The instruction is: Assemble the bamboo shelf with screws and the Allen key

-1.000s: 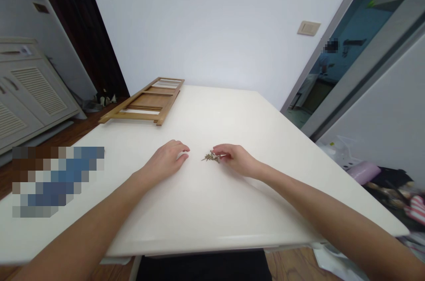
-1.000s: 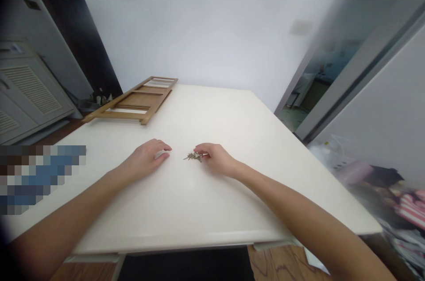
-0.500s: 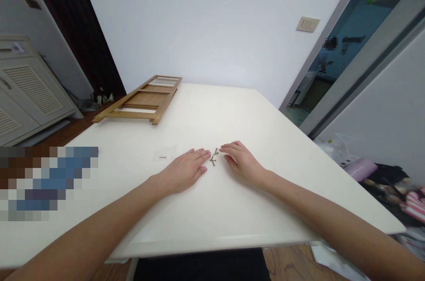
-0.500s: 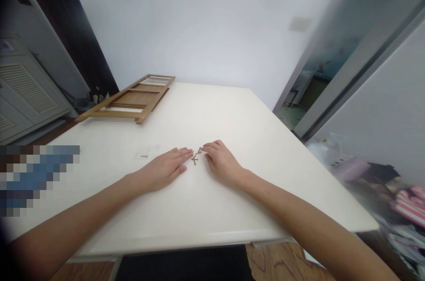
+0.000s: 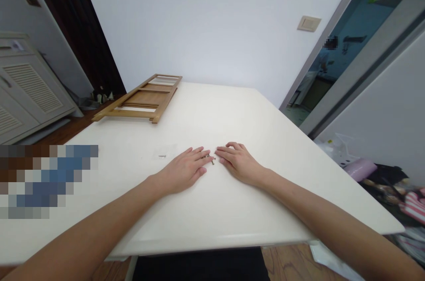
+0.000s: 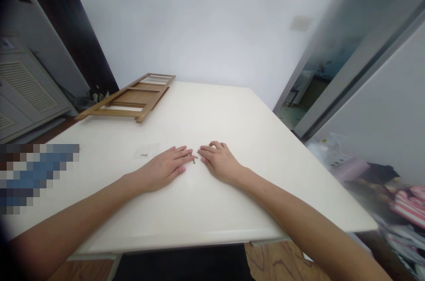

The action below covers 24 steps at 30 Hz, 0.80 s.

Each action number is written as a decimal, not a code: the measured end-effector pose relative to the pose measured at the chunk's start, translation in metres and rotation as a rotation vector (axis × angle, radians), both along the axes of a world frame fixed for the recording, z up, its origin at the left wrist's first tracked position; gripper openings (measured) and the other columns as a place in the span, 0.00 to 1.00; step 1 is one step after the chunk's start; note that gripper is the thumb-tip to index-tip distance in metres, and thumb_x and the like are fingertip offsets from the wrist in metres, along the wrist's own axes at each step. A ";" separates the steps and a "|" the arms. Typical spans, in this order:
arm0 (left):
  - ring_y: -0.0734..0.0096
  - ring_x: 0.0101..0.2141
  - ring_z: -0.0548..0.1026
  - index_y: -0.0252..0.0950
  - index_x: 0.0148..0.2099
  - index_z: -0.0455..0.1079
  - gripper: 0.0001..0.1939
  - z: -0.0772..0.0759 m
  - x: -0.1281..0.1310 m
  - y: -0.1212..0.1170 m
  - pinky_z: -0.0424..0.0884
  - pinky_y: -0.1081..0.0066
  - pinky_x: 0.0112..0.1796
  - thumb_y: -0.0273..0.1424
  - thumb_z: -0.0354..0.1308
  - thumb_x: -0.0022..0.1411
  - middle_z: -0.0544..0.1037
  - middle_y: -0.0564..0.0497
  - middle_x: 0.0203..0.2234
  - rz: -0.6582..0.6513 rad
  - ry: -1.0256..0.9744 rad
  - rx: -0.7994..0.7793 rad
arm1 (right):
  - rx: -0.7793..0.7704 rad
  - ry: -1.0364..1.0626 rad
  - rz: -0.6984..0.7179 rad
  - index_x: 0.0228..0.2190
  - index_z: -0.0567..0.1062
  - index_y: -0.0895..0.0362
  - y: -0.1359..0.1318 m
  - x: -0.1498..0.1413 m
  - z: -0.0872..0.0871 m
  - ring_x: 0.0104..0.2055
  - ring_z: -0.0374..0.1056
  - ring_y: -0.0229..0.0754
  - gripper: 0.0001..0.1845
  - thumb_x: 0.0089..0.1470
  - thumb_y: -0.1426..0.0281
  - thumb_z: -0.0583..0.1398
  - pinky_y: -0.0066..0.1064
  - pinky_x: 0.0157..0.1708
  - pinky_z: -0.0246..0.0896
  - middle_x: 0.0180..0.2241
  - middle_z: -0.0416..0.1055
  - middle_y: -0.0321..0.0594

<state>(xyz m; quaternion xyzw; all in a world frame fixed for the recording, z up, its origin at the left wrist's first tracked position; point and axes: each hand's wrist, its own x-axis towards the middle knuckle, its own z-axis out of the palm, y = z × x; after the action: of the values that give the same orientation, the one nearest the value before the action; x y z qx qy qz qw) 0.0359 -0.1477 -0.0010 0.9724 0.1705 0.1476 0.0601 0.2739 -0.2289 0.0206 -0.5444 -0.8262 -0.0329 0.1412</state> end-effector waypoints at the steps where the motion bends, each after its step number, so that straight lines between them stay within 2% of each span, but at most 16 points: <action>1: 0.61 0.63 0.58 0.45 0.65 0.58 0.22 0.000 0.000 0.000 0.56 0.53 0.61 0.36 0.41 0.71 0.62 0.50 0.63 0.002 -0.011 -0.011 | -0.001 0.005 -0.013 0.55 0.70 0.52 -0.001 0.001 0.000 0.54 0.60 0.49 0.21 0.65 0.65 0.48 0.47 0.51 0.58 0.55 0.69 0.45; 7: 0.66 0.60 0.63 0.39 0.63 0.60 0.22 0.000 -0.004 0.004 0.60 0.57 0.61 0.30 0.41 0.69 0.67 0.48 0.60 0.067 -0.148 -0.081 | -0.007 0.037 -0.041 0.54 0.71 0.54 -0.001 0.004 -0.003 0.53 0.59 0.49 0.20 0.65 0.66 0.48 0.47 0.50 0.58 0.55 0.69 0.44; 12: 0.64 0.59 0.66 0.35 0.60 0.64 0.21 -0.003 -0.012 0.014 0.62 0.56 0.60 0.30 0.43 0.68 0.70 0.47 0.57 0.146 -0.159 -0.083 | 0.075 0.096 -0.040 0.55 0.69 0.55 -0.004 -0.002 -0.004 0.52 0.59 0.50 0.20 0.64 0.67 0.49 0.49 0.50 0.59 0.54 0.69 0.47; 15: 0.65 0.59 0.66 0.35 0.60 0.65 0.21 -0.003 -0.015 0.018 0.62 0.57 0.60 0.28 0.42 0.68 0.71 0.47 0.57 0.140 -0.161 -0.080 | 0.100 0.114 0.028 0.56 0.69 0.53 -0.010 -0.012 -0.001 0.52 0.60 0.50 0.20 0.64 0.68 0.50 0.49 0.50 0.59 0.54 0.69 0.47; 18: 0.66 0.59 0.66 0.37 0.58 0.67 0.21 -0.003 -0.015 0.017 0.63 0.58 0.60 0.26 0.42 0.67 0.71 0.48 0.56 0.084 -0.172 -0.078 | 0.050 0.083 0.095 0.55 0.70 0.51 -0.016 -0.023 0.002 0.52 0.60 0.49 0.20 0.65 0.66 0.50 0.47 0.50 0.59 0.54 0.69 0.46; 21: 0.66 0.59 0.66 0.39 0.58 0.67 0.21 -0.004 -0.014 0.016 0.63 0.58 0.60 0.24 0.42 0.67 0.71 0.48 0.57 0.042 -0.170 -0.074 | 0.018 0.038 0.085 0.55 0.69 0.50 -0.019 -0.029 0.004 0.52 0.59 0.49 0.20 0.65 0.64 0.50 0.47 0.51 0.57 0.54 0.68 0.45; 24: 0.66 0.58 0.67 0.37 0.58 0.66 0.21 -0.006 -0.014 0.016 0.63 0.58 0.59 0.24 0.42 0.67 0.72 0.47 0.56 0.083 -0.183 -0.077 | 0.016 0.001 0.064 0.56 0.68 0.49 -0.018 -0.031 0.005 0.51 0.57 0.50 0.21 0.64 0.62 0.50 0.47 0.51 0.55 0.55 0.66 0.45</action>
<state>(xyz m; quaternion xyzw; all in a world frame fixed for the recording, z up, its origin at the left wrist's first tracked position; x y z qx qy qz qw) 0.0219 -0.1312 -0.0070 0.9440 0.2098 0.2312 0.1065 0.2430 -0.2468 0.0252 -0.5165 -0.8429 -0.0346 0.1467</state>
